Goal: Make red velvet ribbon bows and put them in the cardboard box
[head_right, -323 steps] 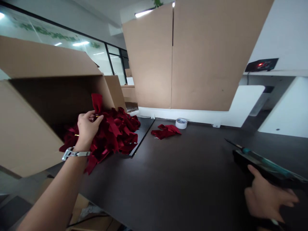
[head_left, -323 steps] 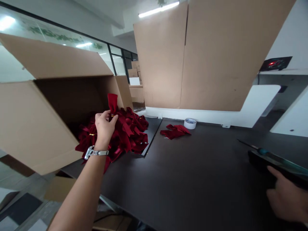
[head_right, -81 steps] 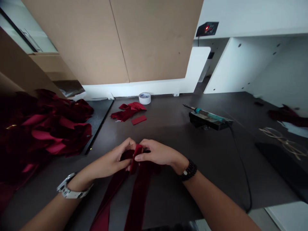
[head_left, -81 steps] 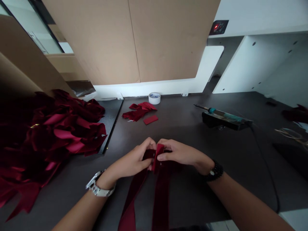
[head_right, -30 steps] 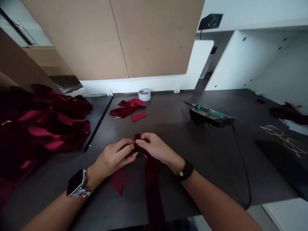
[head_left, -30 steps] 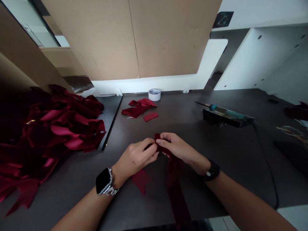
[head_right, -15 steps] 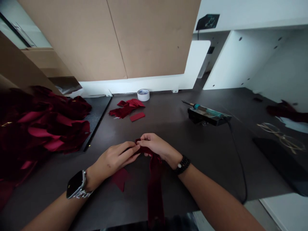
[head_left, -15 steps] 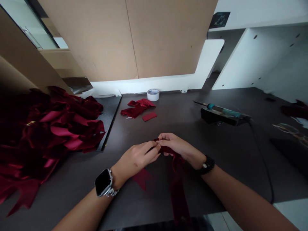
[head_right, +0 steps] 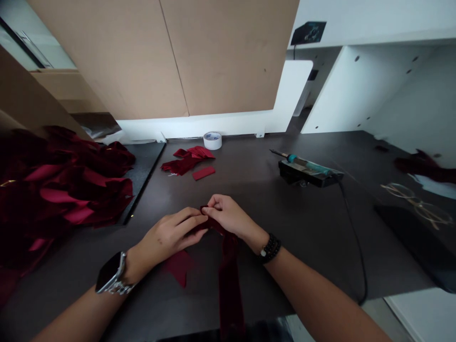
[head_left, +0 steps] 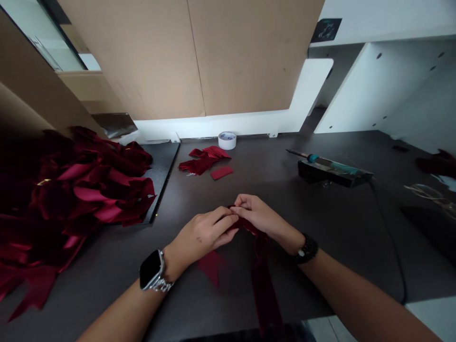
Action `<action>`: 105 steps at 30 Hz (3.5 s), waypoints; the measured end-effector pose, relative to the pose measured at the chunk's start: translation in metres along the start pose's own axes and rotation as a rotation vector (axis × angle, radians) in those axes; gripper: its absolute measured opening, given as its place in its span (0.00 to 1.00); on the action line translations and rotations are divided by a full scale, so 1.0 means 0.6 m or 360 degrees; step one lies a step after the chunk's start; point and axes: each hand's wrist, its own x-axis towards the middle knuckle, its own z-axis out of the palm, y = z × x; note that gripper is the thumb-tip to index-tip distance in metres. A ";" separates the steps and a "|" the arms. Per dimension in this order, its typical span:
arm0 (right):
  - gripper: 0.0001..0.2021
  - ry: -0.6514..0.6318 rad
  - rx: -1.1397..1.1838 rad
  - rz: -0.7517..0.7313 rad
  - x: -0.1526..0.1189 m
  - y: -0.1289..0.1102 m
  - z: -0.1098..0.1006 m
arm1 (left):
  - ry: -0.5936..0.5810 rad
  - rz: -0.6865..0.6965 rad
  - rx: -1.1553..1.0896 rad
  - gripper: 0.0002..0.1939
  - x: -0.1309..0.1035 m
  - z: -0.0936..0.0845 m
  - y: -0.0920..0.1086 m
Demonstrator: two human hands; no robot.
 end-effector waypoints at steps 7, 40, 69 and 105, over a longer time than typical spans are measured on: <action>0.08 0.0052 -0.0136 -0.0111 0.000 0.001 0.002 | -0.0002 -0.0020 0.0001 0.08 0.003 -0.001 0.001; 0.03 0.0011 -0.1721 -0.1699 -0.023 -0.013 -0.007 | -0.0324 -0.1813 -0.2030 0.15 0.026 -0.029 -0.026; 0.05 0.0129 -0.0639 -0.0894 -0.018 -0.008 0.009 | -0.0150 -0.1110 -0.1646 0.09 0.015 -0.015 -0.015; 0.12 -0.0091 0.0079 -0.0117 -0.014 -0.018 -0.008 | 0.0234 -0.1428 -0.1801 0.12 0.020 0.003 -0.001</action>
